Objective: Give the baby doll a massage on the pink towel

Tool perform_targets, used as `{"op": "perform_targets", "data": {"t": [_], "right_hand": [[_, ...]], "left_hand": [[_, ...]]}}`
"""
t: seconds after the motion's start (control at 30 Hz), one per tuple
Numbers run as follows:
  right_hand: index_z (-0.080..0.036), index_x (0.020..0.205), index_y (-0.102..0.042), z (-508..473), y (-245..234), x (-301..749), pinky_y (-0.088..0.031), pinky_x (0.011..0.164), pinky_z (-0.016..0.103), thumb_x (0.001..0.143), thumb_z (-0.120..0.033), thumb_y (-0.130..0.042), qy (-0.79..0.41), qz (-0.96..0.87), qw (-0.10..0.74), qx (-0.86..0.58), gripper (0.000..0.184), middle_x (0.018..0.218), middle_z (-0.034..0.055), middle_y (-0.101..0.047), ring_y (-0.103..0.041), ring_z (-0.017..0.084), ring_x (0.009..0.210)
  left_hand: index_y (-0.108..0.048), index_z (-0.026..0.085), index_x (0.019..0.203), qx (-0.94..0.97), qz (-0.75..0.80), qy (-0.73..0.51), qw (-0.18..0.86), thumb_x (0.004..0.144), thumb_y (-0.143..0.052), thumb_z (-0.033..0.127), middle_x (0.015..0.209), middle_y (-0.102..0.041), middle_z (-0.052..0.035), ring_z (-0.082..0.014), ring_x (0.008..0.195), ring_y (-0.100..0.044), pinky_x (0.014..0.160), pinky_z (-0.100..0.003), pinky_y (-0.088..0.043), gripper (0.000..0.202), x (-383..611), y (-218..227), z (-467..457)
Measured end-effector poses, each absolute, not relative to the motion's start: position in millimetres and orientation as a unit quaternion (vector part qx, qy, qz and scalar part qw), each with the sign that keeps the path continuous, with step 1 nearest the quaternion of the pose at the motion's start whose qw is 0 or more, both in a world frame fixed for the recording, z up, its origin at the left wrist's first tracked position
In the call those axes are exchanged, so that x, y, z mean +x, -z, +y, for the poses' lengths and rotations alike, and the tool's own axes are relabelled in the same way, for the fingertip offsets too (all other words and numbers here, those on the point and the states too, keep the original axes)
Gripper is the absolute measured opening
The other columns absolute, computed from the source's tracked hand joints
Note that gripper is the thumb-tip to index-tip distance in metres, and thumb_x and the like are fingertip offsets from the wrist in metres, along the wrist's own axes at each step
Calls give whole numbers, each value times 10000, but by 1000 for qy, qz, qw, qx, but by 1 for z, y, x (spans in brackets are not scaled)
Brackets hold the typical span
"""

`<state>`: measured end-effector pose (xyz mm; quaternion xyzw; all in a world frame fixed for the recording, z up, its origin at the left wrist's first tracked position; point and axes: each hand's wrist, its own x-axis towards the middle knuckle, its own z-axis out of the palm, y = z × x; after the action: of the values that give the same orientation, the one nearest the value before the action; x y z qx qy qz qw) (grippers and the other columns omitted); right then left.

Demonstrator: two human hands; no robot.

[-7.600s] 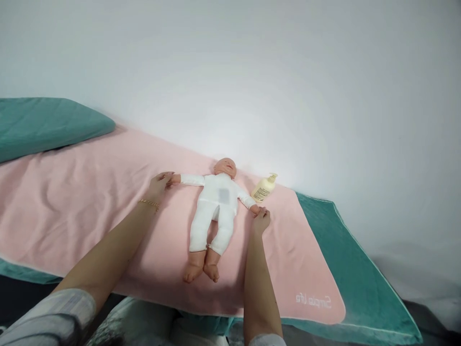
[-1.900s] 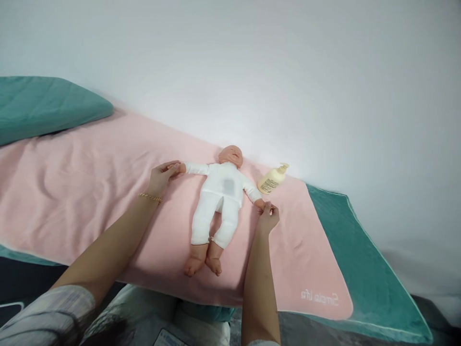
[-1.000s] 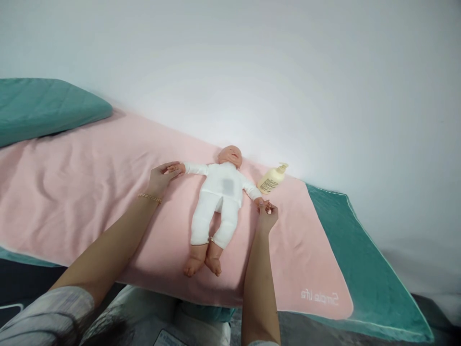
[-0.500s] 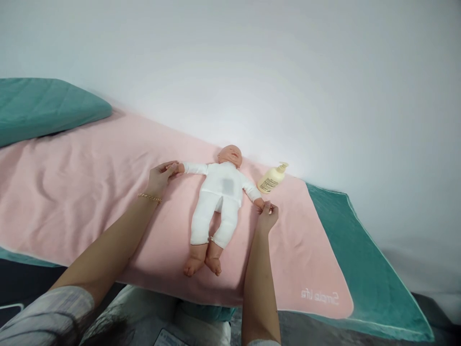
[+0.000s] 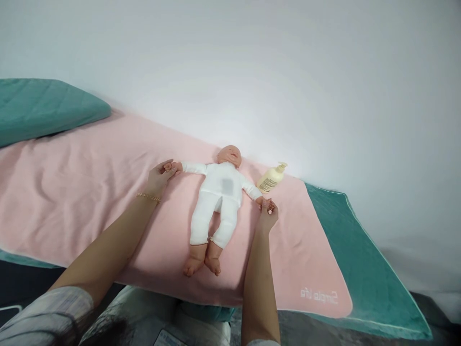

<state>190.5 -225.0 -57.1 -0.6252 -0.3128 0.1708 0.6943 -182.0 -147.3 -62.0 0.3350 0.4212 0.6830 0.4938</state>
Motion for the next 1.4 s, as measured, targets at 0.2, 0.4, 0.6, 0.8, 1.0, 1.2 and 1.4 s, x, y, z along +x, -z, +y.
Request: {"op": "perform_targets", "data": {"t": [0.2, 0.4, 0.6, 0.8, 1.0, 1.2, 1.4], "right_hand": [[-159, 1145, -564, -223, 64, 195, -572, 807, 373, 709, -514, -729, -158, -313, 669, -656, 587, 1143, 127, -649, -649, 258, 1027], [-132, 1092, -556, -220, 60, 197, -570, 774, 343, 724, -506, -727, -170, -330, 662, -651, 551, 1013, 110, -671, -671, 234, 930], [-155, 1174, -472, -213, 64, 200, -586, 774, 337, 781, -537, -646, -191, -312, 676, -640, 575, 1119, 134, -638, -671, 218, 962], [-162, 1158, -463, -213, 66, 199, -585, 791, 332, 783, -534, -635, -194, -317, 674, -639, 555, 1177, 149, -598, -660, 217, 988], [-172, 1138, -467, -217, 61, 197, -576, 820, 328, 789, -492, -637, -191, -326, 669, -640, 503, 1179, 140, -599, -643, 219, 1027], [-181, 1101, -469, -220, 56, 193, -570, 784, 322, 797, -486, -623, -195, -327, 658, -649, 458, 1113, 126, -618, -652, 209, 965], [-185, 1062, -474, -221, 56, 193, -549, 829, 333, 796, -499, -619, -188, -328, 654, -656, 436, 1080, 107, -621, -645, 206, 965]], "left_hand": [[-536, 123, 1367, 352, 476, -664, 456, 705, -802, 211, 1272, -610, -159, -250, 1171, -611, 1044, -391, -481, 718, -182, 62, -145], [-471, 85, 1421, 378, 580, -613, 381, 726, -766, 172, 1298, -603, -168, -276, 1220, -577, 1058, -384, -468, 761, -177, 47, -153], [-425, 110, 1436, 410, 612, -596, 319, 688, -786, 177, 1184, -620, -159, -285, 1121, -619, 941, -379, -534, 833, -174, 46, -156], [-446, 182, 1385, 422, 625, -625, 201, 810, -669, 260, 1134, -632, -124, -176, 736, -656, 675, -321, -538, 622, -169, 34, -175], [-591, 207, 1139, 572, 551, -595, 123, 879, -591, 415, 986, -682, -47, -139, 671, -611, 571, -240, -470, 333, -155, 24, -254], [-581, 247, 1236, 695, 557, -408, 200, 920, -488, 519, 938, -746, -31, -197, 705, -676, 651, -296, -532, 427, -154, 47, -332], [-403, 275, 1465, 779, 486, -358, 168, 837, -616, 541, 1418, -569, -92, -309, 1242, -586, 1012, -402, -486, 715, -147, 75, -369]]}}
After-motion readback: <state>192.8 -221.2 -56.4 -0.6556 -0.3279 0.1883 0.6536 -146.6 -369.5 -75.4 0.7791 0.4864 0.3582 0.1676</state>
